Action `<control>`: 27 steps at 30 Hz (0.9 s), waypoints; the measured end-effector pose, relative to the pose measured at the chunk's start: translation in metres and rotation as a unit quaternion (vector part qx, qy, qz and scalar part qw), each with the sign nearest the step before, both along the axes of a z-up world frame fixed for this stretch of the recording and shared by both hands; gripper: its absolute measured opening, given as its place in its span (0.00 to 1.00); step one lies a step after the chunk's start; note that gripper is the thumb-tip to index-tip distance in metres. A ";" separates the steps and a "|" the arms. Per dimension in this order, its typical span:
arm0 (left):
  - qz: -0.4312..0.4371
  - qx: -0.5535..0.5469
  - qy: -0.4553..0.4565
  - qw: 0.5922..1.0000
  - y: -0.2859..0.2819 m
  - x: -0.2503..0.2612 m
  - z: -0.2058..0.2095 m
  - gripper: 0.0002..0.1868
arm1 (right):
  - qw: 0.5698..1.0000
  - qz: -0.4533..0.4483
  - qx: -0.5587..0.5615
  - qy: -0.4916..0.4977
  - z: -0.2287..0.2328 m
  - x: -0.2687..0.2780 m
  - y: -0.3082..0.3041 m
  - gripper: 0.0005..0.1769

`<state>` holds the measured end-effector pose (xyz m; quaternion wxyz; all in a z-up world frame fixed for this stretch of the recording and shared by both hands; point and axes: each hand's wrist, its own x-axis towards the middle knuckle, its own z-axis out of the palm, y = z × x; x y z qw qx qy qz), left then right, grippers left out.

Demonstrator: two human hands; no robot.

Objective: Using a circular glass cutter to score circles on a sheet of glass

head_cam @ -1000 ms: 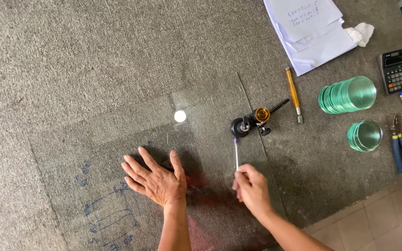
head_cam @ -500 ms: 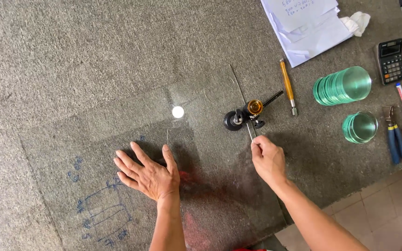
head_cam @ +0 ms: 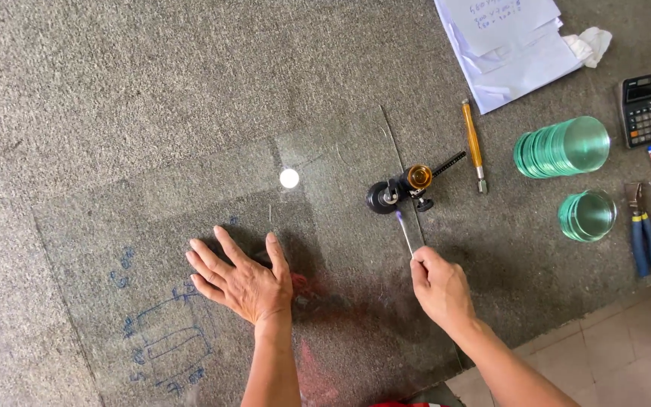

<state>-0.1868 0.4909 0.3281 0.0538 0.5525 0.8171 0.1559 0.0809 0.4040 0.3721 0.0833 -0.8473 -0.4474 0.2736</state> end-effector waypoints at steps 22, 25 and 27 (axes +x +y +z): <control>-0.067 0.086 0.023 0.994 -0.001 0.007 0.022 0.43 | 0.917 -0.296 0.266 -0.021 -0.027 0.171 -0.083 0.03; -0.090 0.129 0.000 0.988 0.000 0.009 0.028 0.44 | 0.825 -0.468 0.300 0.096 -0.017 0.174 -0.080 0.04; -0.099 0.131 -0.023 0.986 0.000 0.006 0.024 0.45 | 0.814 -0.481 0.299 0.128 -0.003 0.173 -0.067 0.03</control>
